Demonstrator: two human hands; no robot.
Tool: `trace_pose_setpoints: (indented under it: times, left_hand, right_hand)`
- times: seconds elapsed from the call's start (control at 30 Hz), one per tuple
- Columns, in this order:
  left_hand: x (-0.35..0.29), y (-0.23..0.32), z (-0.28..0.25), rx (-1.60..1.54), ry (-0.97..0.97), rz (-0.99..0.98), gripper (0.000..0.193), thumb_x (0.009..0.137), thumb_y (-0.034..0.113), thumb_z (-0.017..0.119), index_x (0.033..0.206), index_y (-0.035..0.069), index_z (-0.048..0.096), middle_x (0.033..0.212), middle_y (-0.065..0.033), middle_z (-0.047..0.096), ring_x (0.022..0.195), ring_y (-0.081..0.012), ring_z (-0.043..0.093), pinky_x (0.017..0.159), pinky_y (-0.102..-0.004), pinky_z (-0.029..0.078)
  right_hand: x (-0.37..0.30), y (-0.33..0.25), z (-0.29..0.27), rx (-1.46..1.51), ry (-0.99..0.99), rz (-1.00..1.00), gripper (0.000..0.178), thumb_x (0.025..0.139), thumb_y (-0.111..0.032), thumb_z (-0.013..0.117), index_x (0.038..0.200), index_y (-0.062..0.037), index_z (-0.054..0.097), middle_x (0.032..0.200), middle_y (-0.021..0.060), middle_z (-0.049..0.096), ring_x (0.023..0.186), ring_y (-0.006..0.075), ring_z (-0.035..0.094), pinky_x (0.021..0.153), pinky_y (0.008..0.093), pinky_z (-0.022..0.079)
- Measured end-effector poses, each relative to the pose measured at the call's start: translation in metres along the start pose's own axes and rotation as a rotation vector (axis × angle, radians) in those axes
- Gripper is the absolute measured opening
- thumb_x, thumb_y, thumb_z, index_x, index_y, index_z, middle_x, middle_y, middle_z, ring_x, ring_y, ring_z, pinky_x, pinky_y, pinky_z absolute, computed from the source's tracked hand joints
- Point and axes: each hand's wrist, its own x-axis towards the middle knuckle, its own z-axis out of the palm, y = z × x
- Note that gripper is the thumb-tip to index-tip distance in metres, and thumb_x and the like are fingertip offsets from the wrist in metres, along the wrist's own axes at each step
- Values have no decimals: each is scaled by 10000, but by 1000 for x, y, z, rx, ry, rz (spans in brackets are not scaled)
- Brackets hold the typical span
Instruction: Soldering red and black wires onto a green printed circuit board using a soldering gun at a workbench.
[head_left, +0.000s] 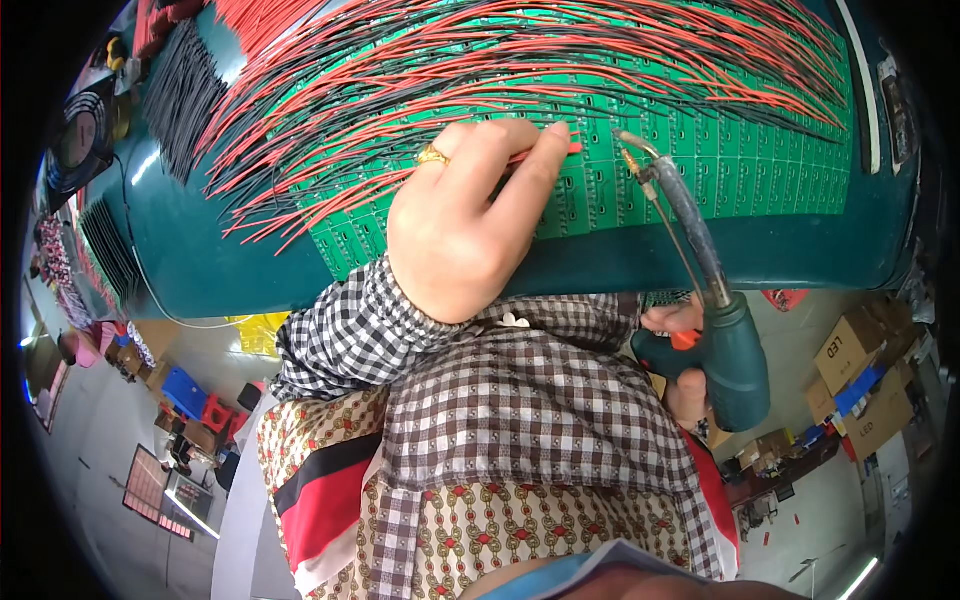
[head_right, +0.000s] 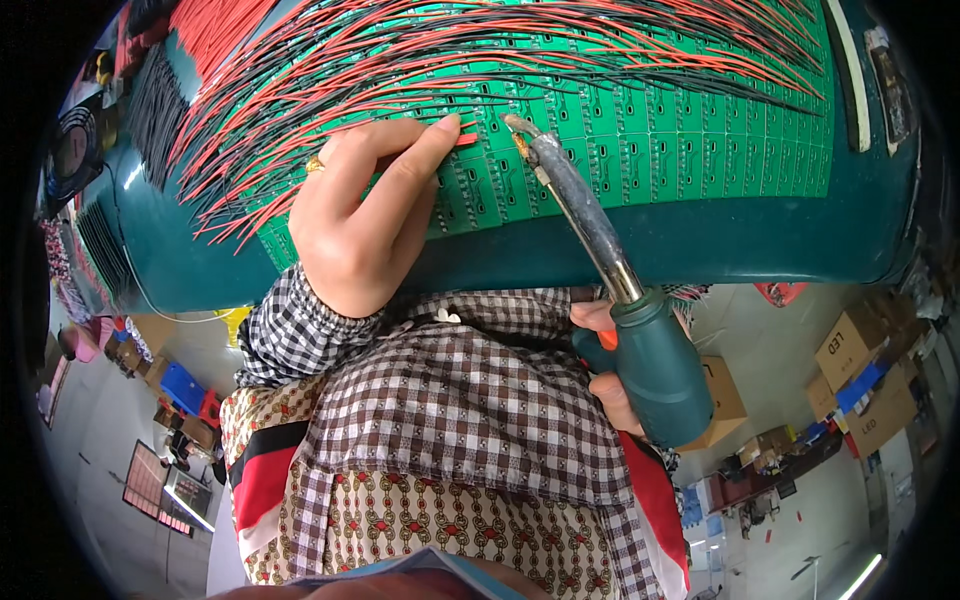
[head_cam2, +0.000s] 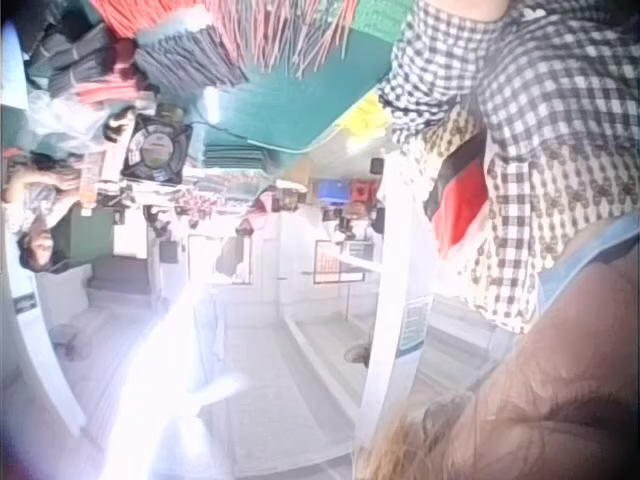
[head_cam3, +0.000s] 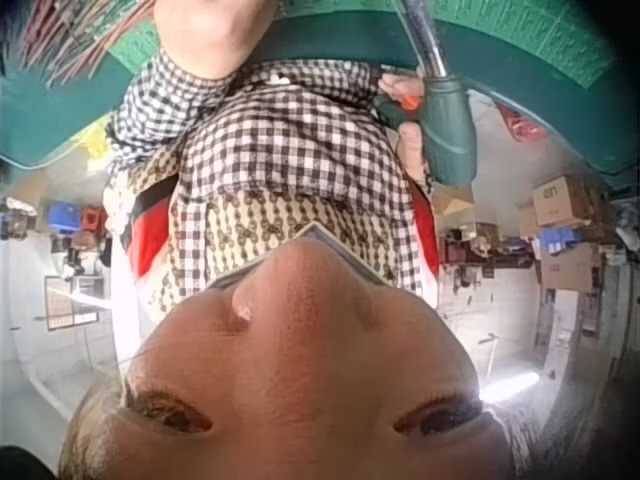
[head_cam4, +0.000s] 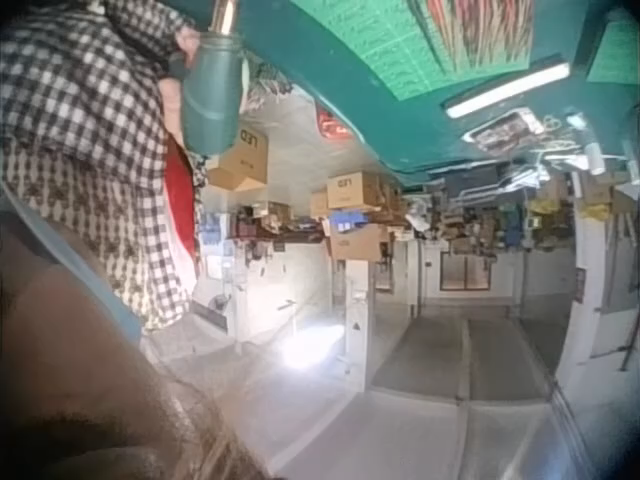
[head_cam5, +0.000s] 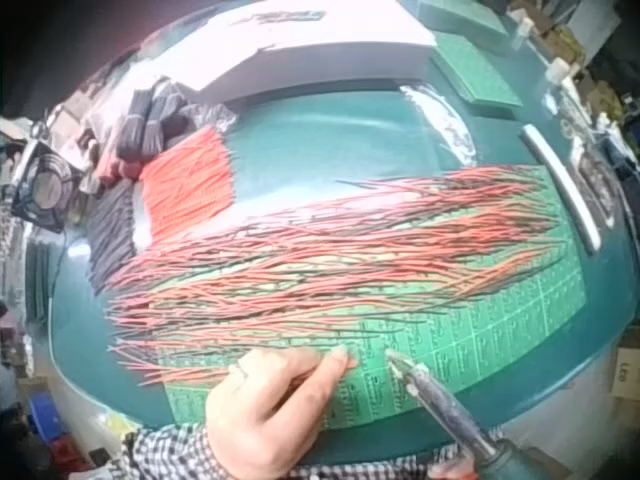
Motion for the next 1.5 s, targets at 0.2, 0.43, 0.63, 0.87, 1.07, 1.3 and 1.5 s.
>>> trace_pose_setpoints:
  times: [0.2,0.43,0.63,0.87,1.07,1.3,1.5]
  left_hand:
    - [0,2,1,-25,-8,-23,343,660,32,635,995,-38,641,864,-74,563,675,-186,554,567,-274,466]
    - [-1,-1,5,-17,19,9,324,672,32,640,987,-40,639,857,-79,553,663,-193,549,552,-276,458]
    - [2,6,0,-59,-23,-82,347,642,-99,669,979,-15,671,839,-84,599,672,-215,599,568,-308,464]
    - [2,5,0,-52,-16,-70,355,633,-101,667,977,-13,673,840,-87,595,672,-218,593,564,-309,460]
    - [1,3,3,-65,13,-58,363,624,-103,666,976,-17,671,837,-88,592,672,-219,590,572,-311,459]
    - [3,6,1,-77,-8,-82,350,632,-105,665,971,-19,670,837,-88,591,687,-221,591,580,-313,458]
    - [4,9,-3,-73,-34,-117,334,643,-110,660,964,-17,668,845,-91,591,705,-225,597,603,-315,465]
  right_hand:
    - [4,-3,8,174,105,-12,489,835,-309,704,1115,42,511,1040,146,591,996,267,606,872,381,496]
    - [5,-1,10,191,73,-4,460,826,-258,718,1100,48,512,1003,141,586,944,261,609,863,415,510]
    - [0,-1,15,100,128,144,890,816,-517,649,1334,130,326,1003,87,529,959,229,546,936,453,458]
    - [-1,0,8,62,69,103,891,825,-530,632,1328,139,327,991,95,533,938,229,556,922,445,469]
    - [6,-3,9,166,96,9,476,832,-285,707,1117,46,518,1021,162,589,969,254,604,871,412,499]
    - [-1,0,6,-10,77,61,872,853,-538,584,1331,139,311,1021,118,546,969,272,567,885,420,484]
    - [-1,-2,4,16,80,77,873,854,-533,585,1337,135,295,1036,129,538,981,274,565,890,426,490]
